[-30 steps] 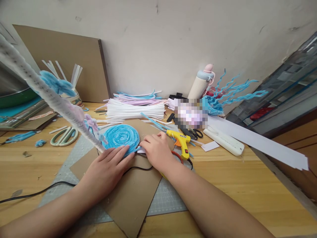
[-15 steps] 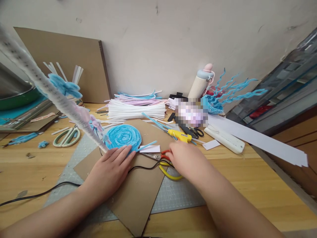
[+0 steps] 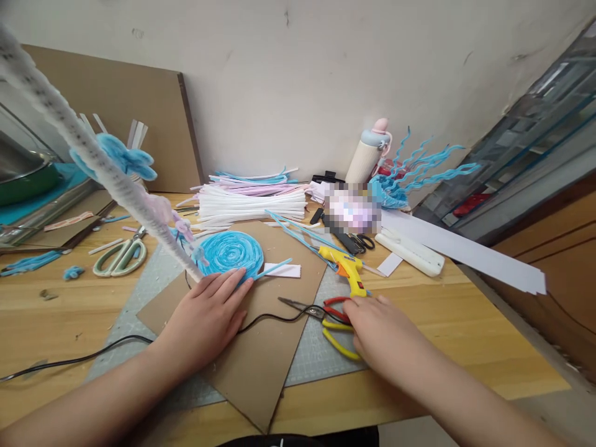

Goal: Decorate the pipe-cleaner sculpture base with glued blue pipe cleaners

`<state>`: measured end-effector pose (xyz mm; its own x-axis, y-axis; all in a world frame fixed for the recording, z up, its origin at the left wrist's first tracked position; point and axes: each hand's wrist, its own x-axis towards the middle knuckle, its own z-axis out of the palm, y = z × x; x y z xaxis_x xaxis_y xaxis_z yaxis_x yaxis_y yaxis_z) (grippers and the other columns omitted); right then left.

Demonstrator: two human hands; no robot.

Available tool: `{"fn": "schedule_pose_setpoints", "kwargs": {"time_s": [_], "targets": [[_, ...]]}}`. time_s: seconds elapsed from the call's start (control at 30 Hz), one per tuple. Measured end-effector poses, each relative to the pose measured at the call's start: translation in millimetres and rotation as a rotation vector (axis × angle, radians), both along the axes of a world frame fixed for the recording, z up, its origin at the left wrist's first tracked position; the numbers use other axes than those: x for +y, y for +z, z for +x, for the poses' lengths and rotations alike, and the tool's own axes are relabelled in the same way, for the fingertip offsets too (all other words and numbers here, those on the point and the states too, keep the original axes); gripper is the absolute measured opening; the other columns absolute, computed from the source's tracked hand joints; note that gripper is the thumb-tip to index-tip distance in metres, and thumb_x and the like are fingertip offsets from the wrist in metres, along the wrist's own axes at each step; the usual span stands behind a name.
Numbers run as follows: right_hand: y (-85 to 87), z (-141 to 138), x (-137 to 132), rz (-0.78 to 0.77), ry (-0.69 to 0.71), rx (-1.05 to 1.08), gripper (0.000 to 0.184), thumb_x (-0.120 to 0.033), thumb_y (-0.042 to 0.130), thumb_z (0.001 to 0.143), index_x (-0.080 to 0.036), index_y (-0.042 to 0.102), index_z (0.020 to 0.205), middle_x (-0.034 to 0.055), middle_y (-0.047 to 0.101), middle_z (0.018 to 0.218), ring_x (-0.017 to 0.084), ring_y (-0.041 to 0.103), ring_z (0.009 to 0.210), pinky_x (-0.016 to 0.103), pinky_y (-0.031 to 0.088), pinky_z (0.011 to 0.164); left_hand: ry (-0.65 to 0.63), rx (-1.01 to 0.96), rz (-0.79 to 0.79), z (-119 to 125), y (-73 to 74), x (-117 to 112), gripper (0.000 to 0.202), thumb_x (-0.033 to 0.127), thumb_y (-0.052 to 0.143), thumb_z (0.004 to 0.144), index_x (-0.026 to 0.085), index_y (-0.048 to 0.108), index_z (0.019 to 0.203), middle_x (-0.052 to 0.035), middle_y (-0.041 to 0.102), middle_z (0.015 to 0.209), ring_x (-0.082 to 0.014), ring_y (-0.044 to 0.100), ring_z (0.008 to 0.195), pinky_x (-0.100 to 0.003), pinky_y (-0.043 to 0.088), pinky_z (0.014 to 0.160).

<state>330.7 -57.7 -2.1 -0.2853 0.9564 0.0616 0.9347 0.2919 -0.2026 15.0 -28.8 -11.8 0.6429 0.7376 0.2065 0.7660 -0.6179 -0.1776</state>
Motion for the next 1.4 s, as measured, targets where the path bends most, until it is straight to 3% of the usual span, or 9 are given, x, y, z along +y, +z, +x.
{"fn": "schedule_pose_setpoints", "kwargs": {"time_s": [0.2, 0.37, 0.53, 0.6, 0.73, 0.93, 1.03, 1.17, 1.4], "targets": [[11.5, -1, 10, -0.264, 0.199, 0.021, 0.025, -0.007, 0.043, 0.083, -0.023, 0.063, 0.084, 0.0049, 0.067, 0.088, 0.020, 0.061, 0.082, 0.032, 0.044, 0.072, 0.001, -0.001, -0.014, 0, 1.7, 0, 0.044, 0.028, 0.046, 0.092, 0.011, 0.053, 0.132, -0.0151, 0.052, 0.139, -0.0282, 0.050, 0.126, -0.044, 0.034, 0.106], [4.8, 2, 11, 0.013, -0.027, 0.111, 0.017, -0.023, 0.043, 0.092, -0.022, 0.059, 0.091, 0.0077, 0.066, 0.095, 0.023, 0.061, 0.088, 0.035, 0.044, 0.076, 0.000, -0.002, -0.004, -2, -0.9, -1, 0.044, 0.030, 0.044, 0.094, 0.012, 0.052, 0.133, -0.0147, 0.051, 0.141, -0.0279, 0.050, 0.126, -0.044, 0.033, 0.107], [-3.1, -14, -4, -0.155, -0.211, 0.060, 0.018, -0.036, 0.047, 0.090, -0.023, 0.051, 0.078, 0.0036, 0.063, 0.073, 0.021, 0.058, 0.065, 0.033, 0.042, 0.059, 0.006, -0.001, -0.005, -1, -1.2, -1, 0.045, 0.030, 0.045, 0.093, 0.012, 0.051, 0.134, -0.0141, 0.051, 0.141, -0.0277, 0.050, 0.126, -0.044, 0.033, 0.107], [-6.4, -16, -12, -0.207, -0.113, 0.100, 0.013, -0.033, 0.050, 0.088, -0.022, 0.056, 0.091, 0.0077, 0.066, 0.093, 0.024, 0.062, 0.084, 0.036, 0.046, 0.072, 0.004, -0.007, -0.008, -1, -1.2, -1, 0.045, 0.029, 0.045, 0.093, 0.012, 0.051, 0.134, -0.0137, 0.051, 0.141, -0.0275, 0.050, 0.126, -0.044, 0.033, 0.107], [-15.1, -8, -25, -0.227, -0.019, 0.138, 0.038, -0.012, 0.048, 0.076, -0.019, 0.056, 0.113, 0.0130, 0.059, 0.118, 0.027, 0.057, 0.108, 0.041, 0.043, 0.093, -0.007, -0.021, 0.004, -2, -1.4, -1, 0.040, 0.029, 0.045, 0.094, 0.012, 0.055, 0.129, -0.0144, 0.052, 0.139, -0.0274, 0.050, 0.125, -0.044, 0.033, 0.107], [-5.5, 13, -44, -0.486, -0.161, 0.148, 0.023, -0.010, 0.055, 0.065, -0.023, 0.056, 0.083, 0.0074, 0.065, 0.088, 0.023, 0.060, 0.078, 0.034, 0.046, 0.070, -0.011, -0.036, 0.008, -2, -0.3, 0, 0.034, 0.029, 0.048, 0.092, 0.011, 0.059, 0.119, -0.0153, 0.054, 0.136, -0.0277, 0.050, 0.124, -0.043, 0.035, 0.106], [1.9, 14, -51, -0.793, -0.212, 0.423, 0.013, -0.023, 0.062, 0.073, -0.023, 0.051, 0.078, 0.0017, 0.060, 0.070, 0.016, 0.056, 0.060, 0.026, 0.043, 0.054, -0.013, -0.044, 0.011, -1, 0.8, 0, 0.033, 0.029, 0.049, 0.091, 0.011, 0.059, 0.117, -0.0156, 0.055, 0.135, -0.0279, 0.051, 0.124, -0.043, 0.035, 0.105], [0.5, -9, -52, -1.134, -0.287, 1.041, 0.043, -0.063, 0.047, 0.086, -0.021, 0.048, 0.078, -0.0062, 0.044, 0.048, 0.006, 0.036, 0.034, 0.018, 0.025, 0.034, -0.018, -0.062, 0.003, 0, 2.2, 0, 0.031, 0.027, 0.049, 0.091, 0.010, 0.059, 0.116, -0.0165, 0.056, 0.134, -0.0276, 0.052, 0.123, -0.043, 0.036, 0.104], [12.2, -72, -33, -1.464, -0.390, 1.406, 0.060, -0.072, 0.033, 0.088, -0.016, 0.055, 0.077, -0.0009, 0.048, 0.064, 0.009, 0.048, 0.051, 0.019, 0.044, 0.042, -0.009, -0.071, 0.014, 0, -1.9, 0, 0.034, 0.026, 0.047, 0.091, 0.010, 0.058, 0.119, -0.0161, 0.054, 0.137, -0.0273, 0.051, 0.125, -0.043, 0.035, 0.105]]}}
